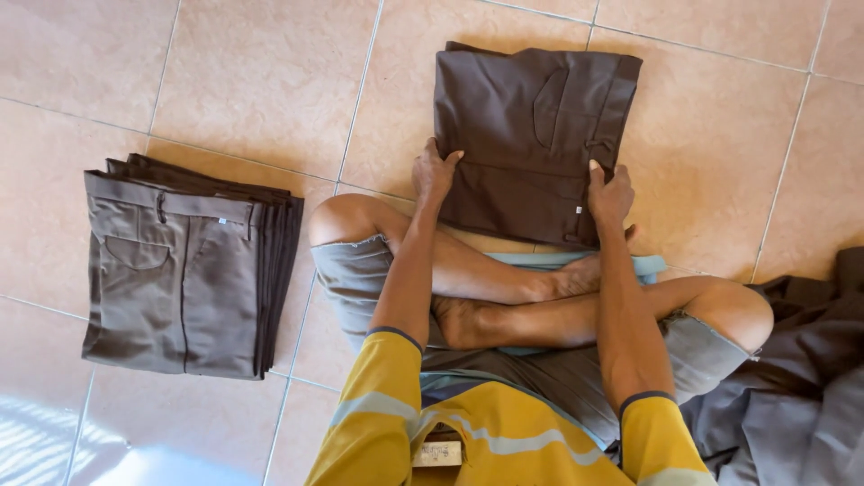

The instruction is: The person sits cross-legged on a tiled floor and folds dark trousers by hand. They unfold each pair, align the legs, fold the garment in half lengthwise, then fold it into a compact rectangle, placing the finished piece onto a growing stack.

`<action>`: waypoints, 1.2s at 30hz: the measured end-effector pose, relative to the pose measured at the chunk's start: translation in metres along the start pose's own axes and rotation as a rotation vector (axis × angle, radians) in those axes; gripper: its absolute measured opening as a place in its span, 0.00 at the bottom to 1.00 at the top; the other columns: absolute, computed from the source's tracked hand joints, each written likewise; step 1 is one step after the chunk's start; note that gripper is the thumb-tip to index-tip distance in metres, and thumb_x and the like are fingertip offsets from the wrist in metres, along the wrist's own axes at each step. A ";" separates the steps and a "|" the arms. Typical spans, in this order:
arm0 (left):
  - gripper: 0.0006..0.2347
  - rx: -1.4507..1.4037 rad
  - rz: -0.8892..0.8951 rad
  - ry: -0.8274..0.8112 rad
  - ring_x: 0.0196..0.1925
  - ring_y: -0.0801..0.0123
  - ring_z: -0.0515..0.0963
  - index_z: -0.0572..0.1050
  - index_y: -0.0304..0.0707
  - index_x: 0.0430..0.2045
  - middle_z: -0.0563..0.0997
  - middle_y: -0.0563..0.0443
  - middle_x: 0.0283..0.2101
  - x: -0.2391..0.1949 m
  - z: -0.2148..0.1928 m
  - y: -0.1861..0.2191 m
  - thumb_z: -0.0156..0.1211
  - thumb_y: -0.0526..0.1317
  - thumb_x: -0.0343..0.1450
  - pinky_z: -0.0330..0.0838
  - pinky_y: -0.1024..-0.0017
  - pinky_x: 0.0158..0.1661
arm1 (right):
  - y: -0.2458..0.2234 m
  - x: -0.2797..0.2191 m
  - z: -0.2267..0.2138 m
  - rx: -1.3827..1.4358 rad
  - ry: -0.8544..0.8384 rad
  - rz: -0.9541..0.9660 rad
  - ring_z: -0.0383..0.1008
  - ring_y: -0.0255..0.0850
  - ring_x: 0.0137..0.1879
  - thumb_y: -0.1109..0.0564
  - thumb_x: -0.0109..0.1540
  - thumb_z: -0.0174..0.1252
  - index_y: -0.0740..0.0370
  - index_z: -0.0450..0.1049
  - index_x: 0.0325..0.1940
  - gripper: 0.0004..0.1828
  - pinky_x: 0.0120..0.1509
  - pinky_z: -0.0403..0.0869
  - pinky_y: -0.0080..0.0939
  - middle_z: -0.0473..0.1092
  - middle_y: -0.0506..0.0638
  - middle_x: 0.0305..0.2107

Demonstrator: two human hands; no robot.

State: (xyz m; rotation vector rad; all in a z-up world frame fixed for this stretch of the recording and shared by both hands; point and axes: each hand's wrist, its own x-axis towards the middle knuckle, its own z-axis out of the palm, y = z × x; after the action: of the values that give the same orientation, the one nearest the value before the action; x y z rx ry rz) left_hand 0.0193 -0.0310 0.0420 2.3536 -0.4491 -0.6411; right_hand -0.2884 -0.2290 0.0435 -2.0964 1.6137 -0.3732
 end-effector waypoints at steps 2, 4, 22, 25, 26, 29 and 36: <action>0.27 -0.011 0.005 0.005 0.53 0.35 0.82 0.71 0.39 0.57 0.82 0.29 0.46 -0.004 0.002 0.007 0.68 0.54 0.68 0.76 0.42 0.53 | 0.015 0.012 0.002 0.005 0.021 -0.026 0.72 0.79 0.52 0.36 0.72 0.54 0.69 0.69 0.52 0.30 0.56 0.71 0.75 0.71 0.77 0.44; 0.27 -0.023 -0.006 0.031 0.53 0.34 0.82 0.72 0.39 0.59 0.82 0.27 0.47 -0.012 -0.004 0.012 0.67 0.53 0.69 0.76 0.42 0.53 | 0.018 0.023 0.002 0.018 0.026 -0.072 0.72 0.77 0.52 0.39 0.73 0.53 0.69 0.70 0.51 0.27 0.56 0.72 0.72 0.71 0.76 0.44; 0.20 -0.596 0.039 0.541 0.47 0.84 0.80 0.78 0.49 0.54 0.87 0.62 0.43 -0.184 -0.308 -0.004 0.65 0.49 0.67 0.74 0.75 0.46 | -0.303 -0.024 -0.056 0.241 -0.115 -0.794 0.69 0.49 0.38 0.51 0.80 0.62 0.70 0.77 0.45 0.19 0.42 0.67 0.52 0.72 0.59 0.31; 0.10 -0.663 -0.012 0.723 0.36 0.83 0.74 0.79 0.44 0.37 0.81 0.61 0.32 -0.229 -0.371 -0.032 0.67 0.46 0.68 0.73 0.76 0.37 | -0.399 -0.084 -0.040 0.300 -0.197 -0.954 0.62 0.49 0.36 0.52 0.80 0.61 0.68 0.68 0.36 0.22 0.42 0.63 0.54 0.66 0.58 0.27; 0.09 -0.665 -0.048 0.820 0.34 0.82 0.70 0.75 0.44 0.30 0.76 0.62 0.29 -0.245 -0.390 -0.040 0.68 0.45 0.68 0.68 0.76 0.34 | -0.432 -0.107 -0.037 0.339 -0.237 -1.005 0.65 0.51 0.36 0.51 0.77 0.59 0.67 0.71 0.39 0.19 0.41 0.65 0.53 0.69 0.60 0.29; 0.08 -0.754 -0.038 1.027 0.40 0.74 0.74 0.75 0.40 0.34 0.78 0.56 0.36 -0.285 -0.435 -0.059 0.68 0.41 0.69 0.72 0.74 0.41 | -0.511 -0.167 -0.021 0.443 -0.357 -1.079 0.66 0.49 0.35 0.49 0.75 0.56 0.65 0.72 0.41 0.17 0.40 0.66 0.51 0.70 0.58 0.28; 0.18 -0.795 -0.271 1.427 0.48 0.64 0.85 0.81 0.33 0.44 0.87 0.45 0.44 -0.315 -0.460 -0.134 0.69 0.46 0.65 0.82 0.71 0.48 | -0.621 -0.268 0.021 0.585 -0.576 -1.214 0.60 0.40 0.28 0.48 0.74 0.56 0.57 0.62 0.35 0.18 0.35 0.64 0.45 0.64 0.49 0.22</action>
State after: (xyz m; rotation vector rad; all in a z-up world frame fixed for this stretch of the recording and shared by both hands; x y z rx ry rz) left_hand 0.0331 0.4432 0.3641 1.5389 0.6559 0.7012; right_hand 0.1657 0.1570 0.3626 -2.1358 -0.2064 -0.4589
